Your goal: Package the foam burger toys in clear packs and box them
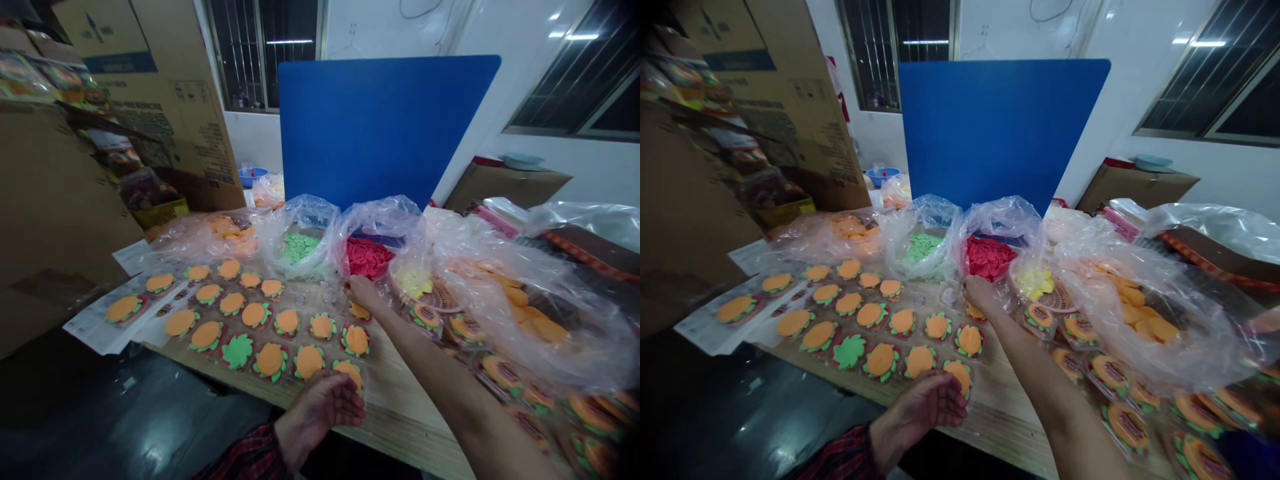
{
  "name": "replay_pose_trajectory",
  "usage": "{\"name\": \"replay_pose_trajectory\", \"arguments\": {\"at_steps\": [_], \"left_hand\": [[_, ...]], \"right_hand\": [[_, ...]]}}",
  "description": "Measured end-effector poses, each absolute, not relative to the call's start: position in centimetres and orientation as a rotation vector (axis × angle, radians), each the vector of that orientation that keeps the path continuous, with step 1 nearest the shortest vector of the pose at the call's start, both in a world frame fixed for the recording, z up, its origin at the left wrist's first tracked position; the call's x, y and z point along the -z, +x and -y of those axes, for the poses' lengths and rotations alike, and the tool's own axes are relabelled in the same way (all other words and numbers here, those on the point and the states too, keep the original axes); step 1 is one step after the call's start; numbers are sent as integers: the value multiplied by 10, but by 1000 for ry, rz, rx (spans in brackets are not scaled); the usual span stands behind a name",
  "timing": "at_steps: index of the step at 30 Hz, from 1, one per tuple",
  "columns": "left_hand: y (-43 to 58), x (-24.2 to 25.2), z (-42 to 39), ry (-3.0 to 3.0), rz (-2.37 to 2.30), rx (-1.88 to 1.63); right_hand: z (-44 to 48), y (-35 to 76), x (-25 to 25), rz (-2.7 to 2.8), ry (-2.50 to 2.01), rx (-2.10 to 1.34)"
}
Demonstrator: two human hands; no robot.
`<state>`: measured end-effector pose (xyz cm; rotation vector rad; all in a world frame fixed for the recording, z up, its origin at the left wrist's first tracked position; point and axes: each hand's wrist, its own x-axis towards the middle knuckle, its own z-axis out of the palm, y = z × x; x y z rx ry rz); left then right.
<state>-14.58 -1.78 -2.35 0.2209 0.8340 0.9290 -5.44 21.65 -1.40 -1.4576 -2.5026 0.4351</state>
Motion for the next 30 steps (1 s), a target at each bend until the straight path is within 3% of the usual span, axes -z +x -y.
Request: {"name": "replay_pose_trajectory", "arguments": {"at_steps": [11, 20, 30], "left_hand": [[-150, 21, 4, 243, -779, -980], [-148, -10, -21, 129, -624, -1388], [-138, -2, -4, 38, -670, -1123]], "right_hand": [[-230, -33, -15, 2033, -1355, -905], [-145, -31, -21, 1460, -1309, -1440], [-87, 10, -12, 1263, -1031, -1757]]}}
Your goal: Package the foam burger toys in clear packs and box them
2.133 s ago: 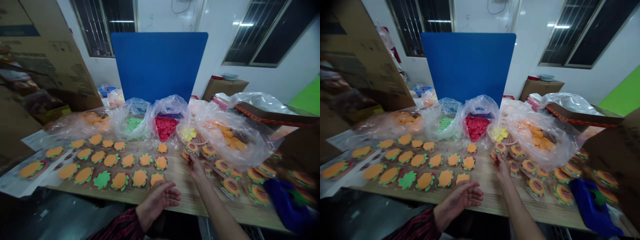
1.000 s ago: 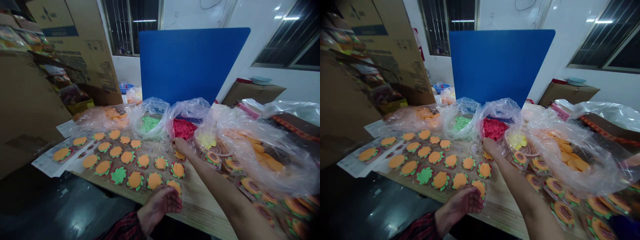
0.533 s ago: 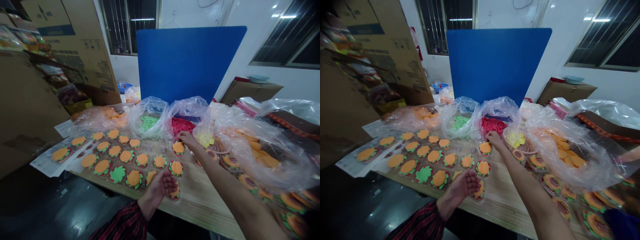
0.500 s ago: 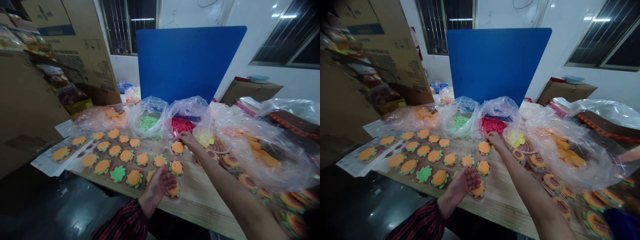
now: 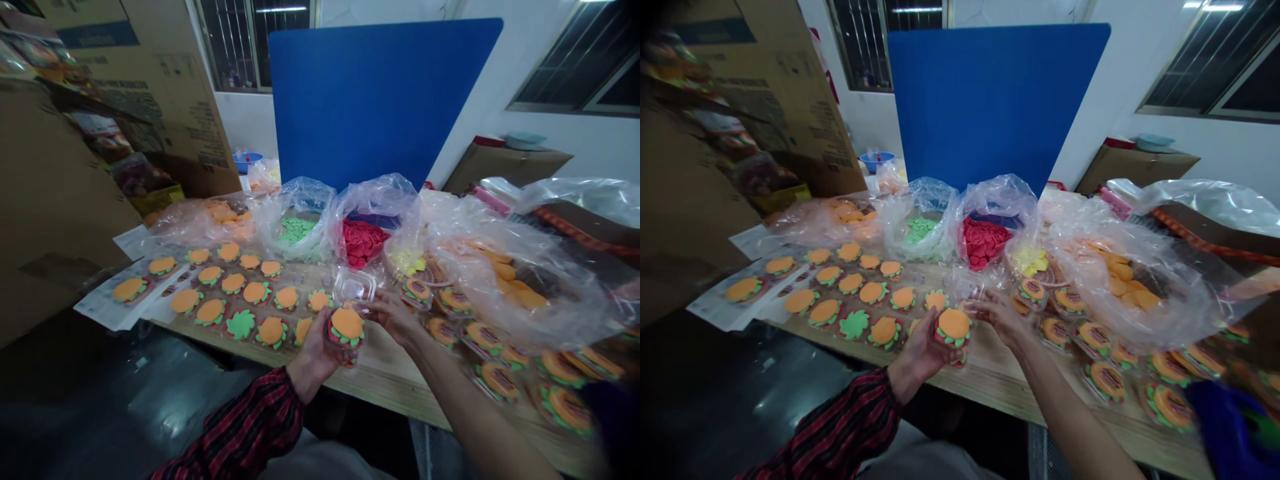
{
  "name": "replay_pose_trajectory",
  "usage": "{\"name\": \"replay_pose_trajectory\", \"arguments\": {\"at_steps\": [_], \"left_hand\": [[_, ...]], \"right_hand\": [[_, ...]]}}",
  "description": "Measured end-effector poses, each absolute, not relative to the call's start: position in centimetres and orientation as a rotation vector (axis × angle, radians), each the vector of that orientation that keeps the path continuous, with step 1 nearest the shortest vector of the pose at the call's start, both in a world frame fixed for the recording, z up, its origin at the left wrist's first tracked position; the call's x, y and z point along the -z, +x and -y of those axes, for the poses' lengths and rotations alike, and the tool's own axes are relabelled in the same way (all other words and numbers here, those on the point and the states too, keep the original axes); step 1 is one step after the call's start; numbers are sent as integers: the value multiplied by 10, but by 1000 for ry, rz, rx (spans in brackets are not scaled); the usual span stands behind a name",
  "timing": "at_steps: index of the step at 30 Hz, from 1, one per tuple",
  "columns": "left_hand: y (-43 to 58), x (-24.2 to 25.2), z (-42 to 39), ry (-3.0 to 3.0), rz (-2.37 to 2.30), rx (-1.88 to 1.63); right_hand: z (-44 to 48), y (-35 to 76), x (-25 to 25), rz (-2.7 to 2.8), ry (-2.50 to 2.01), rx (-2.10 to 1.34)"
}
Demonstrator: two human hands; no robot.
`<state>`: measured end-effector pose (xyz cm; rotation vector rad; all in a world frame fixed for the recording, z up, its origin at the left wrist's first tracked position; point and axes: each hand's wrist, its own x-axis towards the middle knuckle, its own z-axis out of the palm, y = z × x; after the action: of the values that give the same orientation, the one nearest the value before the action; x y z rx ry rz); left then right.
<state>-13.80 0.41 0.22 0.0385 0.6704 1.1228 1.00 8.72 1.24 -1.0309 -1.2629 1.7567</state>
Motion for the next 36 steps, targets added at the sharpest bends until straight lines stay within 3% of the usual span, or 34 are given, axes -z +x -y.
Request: {"name": "replay_pose_trajectory", "arguments": {"at_steps": [2, 7, 10, 13, 18, 22, 36], "left_hand": [[-137, -2, -4, 23, -684, -1082], [-137, -5, -7, 38, -612, -1029], [-137, -3, -5, 163, -584, -1026], [-136, 3, -1, 318, -693, -1044], [-129, 9, 8, 486, -732, -1088], [-119, 7, 15, 548, -724, -1109], [-89, 14, 27, 536, -799, -1239]], "right_hand": [[-79, 18, -8, 1498, -963, -1522], [-56, 35, 3, 2169, -639, -573], [-46, 43, 10, 2299, -510, -310], [-38, 49, 15, 2284, -578, -408], [-29, 49, 14, 1818, -1092, -921], [-21, 45, 14, 1559, -1183, -1274], [30, 47, 36, 1184, -1233, -1238]]}}
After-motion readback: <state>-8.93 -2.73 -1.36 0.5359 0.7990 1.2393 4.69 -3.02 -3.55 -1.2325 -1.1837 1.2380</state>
